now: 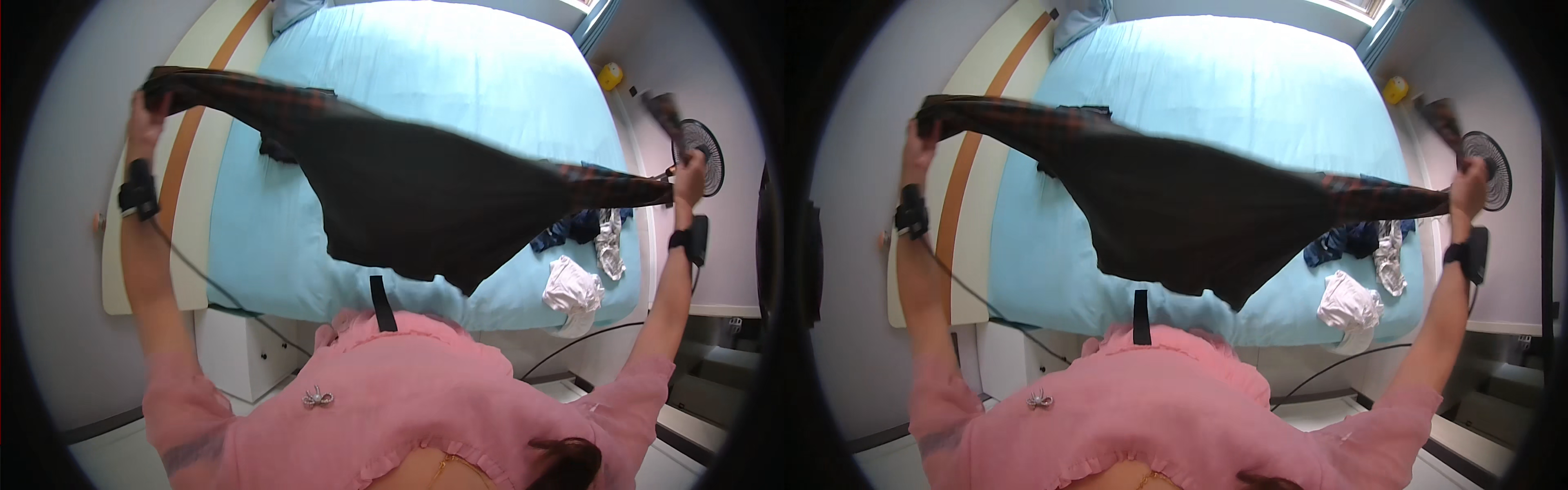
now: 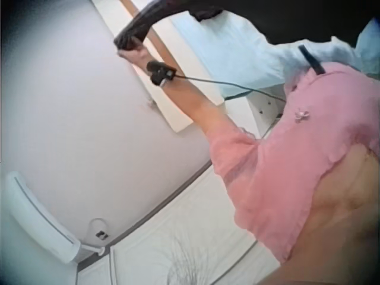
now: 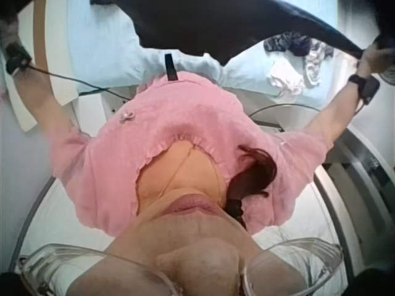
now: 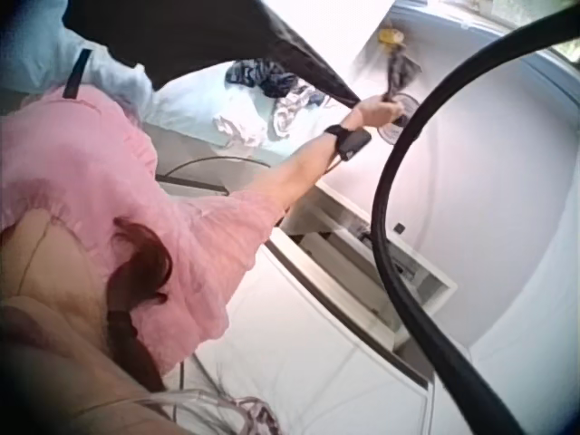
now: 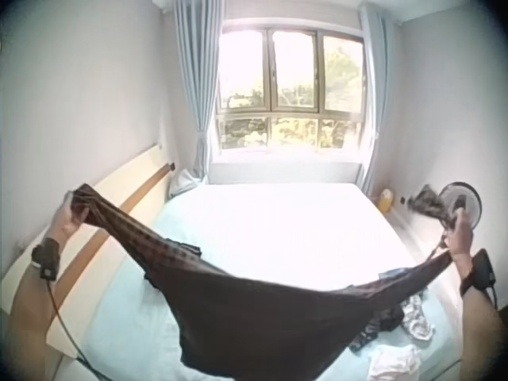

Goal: Folding various items of clothing on a bed.

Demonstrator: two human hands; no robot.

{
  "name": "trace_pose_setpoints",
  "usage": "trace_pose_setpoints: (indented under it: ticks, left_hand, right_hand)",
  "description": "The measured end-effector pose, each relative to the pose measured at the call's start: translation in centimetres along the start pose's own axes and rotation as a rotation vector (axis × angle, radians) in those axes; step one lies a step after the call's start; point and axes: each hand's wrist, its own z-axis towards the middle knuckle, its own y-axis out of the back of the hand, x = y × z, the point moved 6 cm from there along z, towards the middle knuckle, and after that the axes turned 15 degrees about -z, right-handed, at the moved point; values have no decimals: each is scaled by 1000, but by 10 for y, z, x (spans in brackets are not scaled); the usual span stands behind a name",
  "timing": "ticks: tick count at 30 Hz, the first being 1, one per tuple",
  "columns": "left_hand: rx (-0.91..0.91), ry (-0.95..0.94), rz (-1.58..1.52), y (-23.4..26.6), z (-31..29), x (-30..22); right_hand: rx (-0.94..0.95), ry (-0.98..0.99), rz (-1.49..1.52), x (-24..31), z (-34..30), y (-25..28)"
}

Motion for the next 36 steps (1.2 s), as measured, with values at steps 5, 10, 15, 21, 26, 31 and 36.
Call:
trace_pose_setpoints:
  ticks: [5,10,15,21,26,31,36]
  left_hand:
    - [167,-142,-113,93,3,-133]
    - [-132,-33,-161,160,-93,-72]
    - [-334,485,-153,287,-173,88]
    - [-1232,807,-79,467,-346,242]
    - [-707,1151,155,316,-383,348]
    - [-172,1259,514,214,-398,444]
    - [-156,1038,922,189,-404,493]
  right_hand:
    - [-89,-859,146,-175,-14,-12]
    - [-179,-1265,853,-182,-127,-46]
    - [373,-1567,1212,-171,-306,-104]
    - [652,-2179,965,-61,-494,-97]
    - [855,-2123,1057,19,-558,-106]
    - [1544,-1688,1169,183,-581,-72]
    - [1907,-994,946,315,-567,-37]
